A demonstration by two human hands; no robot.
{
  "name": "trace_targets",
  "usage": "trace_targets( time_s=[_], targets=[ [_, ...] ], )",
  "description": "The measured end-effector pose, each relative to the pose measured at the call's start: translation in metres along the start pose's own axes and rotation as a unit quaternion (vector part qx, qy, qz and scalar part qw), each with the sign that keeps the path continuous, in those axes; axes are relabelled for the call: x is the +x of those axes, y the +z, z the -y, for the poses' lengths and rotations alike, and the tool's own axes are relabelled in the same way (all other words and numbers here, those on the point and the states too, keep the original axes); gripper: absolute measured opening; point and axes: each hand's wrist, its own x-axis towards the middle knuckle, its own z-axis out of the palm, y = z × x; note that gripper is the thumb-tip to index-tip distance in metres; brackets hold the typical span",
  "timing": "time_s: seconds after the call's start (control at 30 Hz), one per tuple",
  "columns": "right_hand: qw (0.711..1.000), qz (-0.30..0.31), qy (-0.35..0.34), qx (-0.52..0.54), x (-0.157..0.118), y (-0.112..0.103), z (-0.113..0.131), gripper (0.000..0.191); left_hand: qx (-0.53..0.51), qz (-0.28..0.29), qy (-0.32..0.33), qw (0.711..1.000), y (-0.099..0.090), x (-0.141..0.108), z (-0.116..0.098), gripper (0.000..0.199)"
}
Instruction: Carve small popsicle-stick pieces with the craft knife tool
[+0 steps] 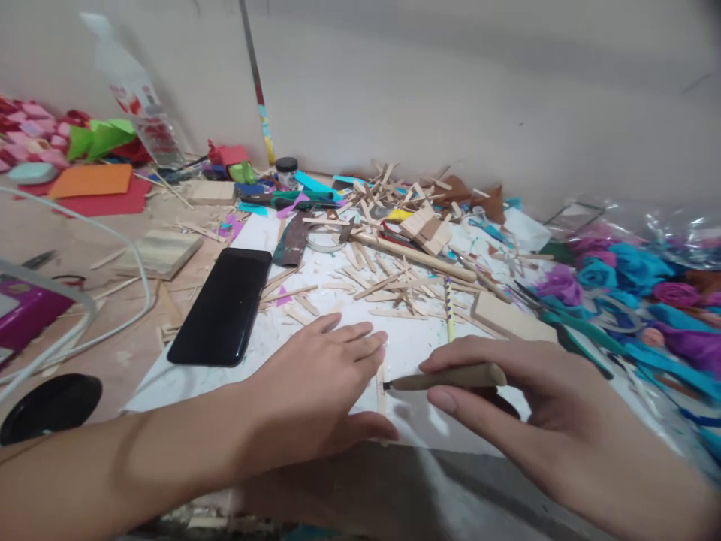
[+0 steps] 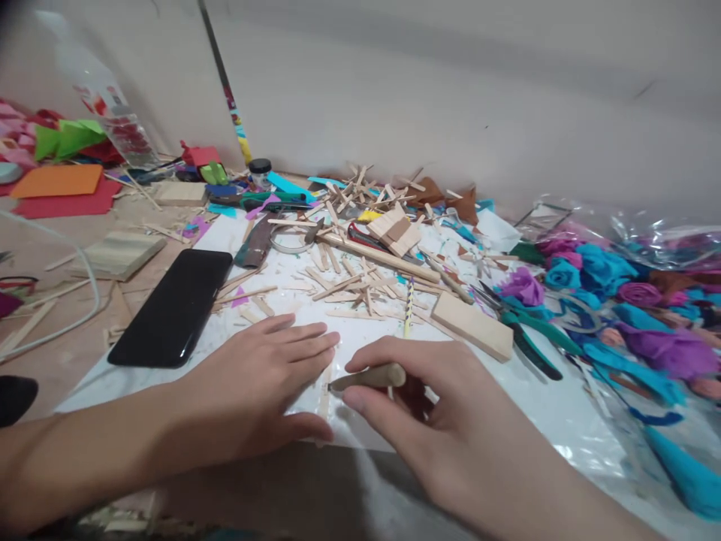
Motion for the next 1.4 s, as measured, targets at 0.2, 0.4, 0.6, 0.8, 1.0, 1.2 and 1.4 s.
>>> trace_targets(
  time_s=[0.2,0.4,0.6,0.8,1.0,1.2,1.4],
  targets=[
    [0.997,-0.002,0.024,0.071,-0.004,0.009,-0.006,0.026,-0.005,0.027,-0.011,1.000,-0.003,-0.001,-0.002,0.078],
    [0.994,-0.037,0.026,0.095,-0.006,0.013,-0.016,0.029,-0.009,0.034,-0.020,0.999,-0.001,-0.001,-0.002,0.078],
    [0.973,-0.212,0.026,0.090,-0.016,0.009,-0.035,0.026,-0.011,0.044,-0.033,0.998,-0.003,-0.001,-0.002,0.079],
    [0.968,-0.190,0.059,0.154,-0.007,0.013,-0.036,0.041,0.009,0.038,-0.034,0.999,-0.003,-0.001,-0.003,0.079],
    [0.967,-0.152,0.048,0.199,-0.001,0.024,-0.037,0.040,0.019,0.012,-0.017,1.000,-0.004,0.000,-0.003,0.077],
    [0.966,-0.150,0.042,0.205,-0.004,0.025,-0.041,0.035,-0.003,-0.003,-0.037,0.999,-0.015,0.002,0.002,0.071],
    [0.961,-0.150,0.050,0.225,-0.005,0.026,-0.045,0.031,0.019,0.023,-0.045,0.999,-0.015,0.005,0.003,0.084]
  ],
)
